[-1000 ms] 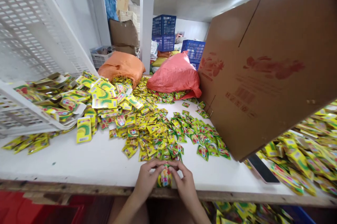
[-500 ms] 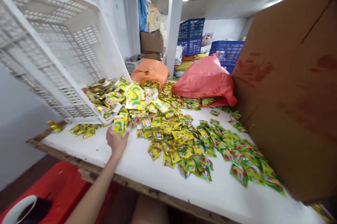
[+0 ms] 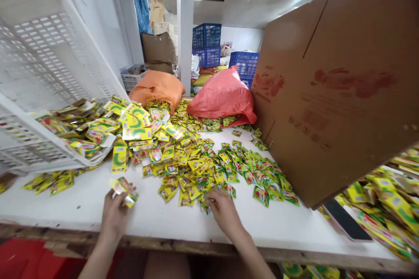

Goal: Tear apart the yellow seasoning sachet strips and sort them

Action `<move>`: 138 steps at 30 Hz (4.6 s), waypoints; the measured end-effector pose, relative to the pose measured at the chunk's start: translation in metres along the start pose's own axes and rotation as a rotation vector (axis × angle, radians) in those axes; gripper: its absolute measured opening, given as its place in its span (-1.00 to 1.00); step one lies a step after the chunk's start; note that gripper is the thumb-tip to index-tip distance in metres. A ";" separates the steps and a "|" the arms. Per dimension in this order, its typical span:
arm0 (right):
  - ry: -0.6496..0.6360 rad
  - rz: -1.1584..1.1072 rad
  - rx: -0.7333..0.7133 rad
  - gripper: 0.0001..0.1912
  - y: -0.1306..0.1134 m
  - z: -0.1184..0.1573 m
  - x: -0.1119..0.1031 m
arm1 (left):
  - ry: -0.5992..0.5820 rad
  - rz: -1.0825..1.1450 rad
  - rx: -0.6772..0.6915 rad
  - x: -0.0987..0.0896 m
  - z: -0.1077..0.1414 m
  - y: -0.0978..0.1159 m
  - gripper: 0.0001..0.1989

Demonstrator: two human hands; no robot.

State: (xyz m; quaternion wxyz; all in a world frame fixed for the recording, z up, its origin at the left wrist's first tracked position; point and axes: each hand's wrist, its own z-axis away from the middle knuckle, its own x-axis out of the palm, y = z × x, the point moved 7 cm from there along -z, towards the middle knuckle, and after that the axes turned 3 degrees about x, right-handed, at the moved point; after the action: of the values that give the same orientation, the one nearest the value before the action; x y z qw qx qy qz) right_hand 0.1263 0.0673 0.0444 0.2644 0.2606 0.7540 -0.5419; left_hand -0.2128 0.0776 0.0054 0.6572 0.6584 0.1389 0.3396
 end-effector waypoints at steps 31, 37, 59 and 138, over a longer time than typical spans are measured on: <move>0.192 -0.132 0.317 -0.67 0.123 0.031 -0.120 | -0.339 0.035 -0.501 0.057 0.089 -0.050 -0.68; 0.093 0.086 0.381 -0.74 0.151 0.021 -0.140 | -0.474 -0.041 -0.511 0.075 0.109 -0.043 -0.63; -0.118 0.616 0.349 -0.81 0.161 0.005 -0.110 | -0.957 -0.094 -0.393 0.171 0.185 -0.093 -0.54; 0.004 -0.338 0.129 -0.79 0.023 0.045 -0.030 | -0.870 -0.071 0.035 0.155 0.179 -0.064 -0.55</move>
State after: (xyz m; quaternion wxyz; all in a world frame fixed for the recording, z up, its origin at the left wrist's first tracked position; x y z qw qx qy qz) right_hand 0.1692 0.0278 0.0373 0.1509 0.1478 0.7514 -0.6251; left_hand 0.0300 0.0428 0.0023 0.6546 0.7459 -0.1227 0.0051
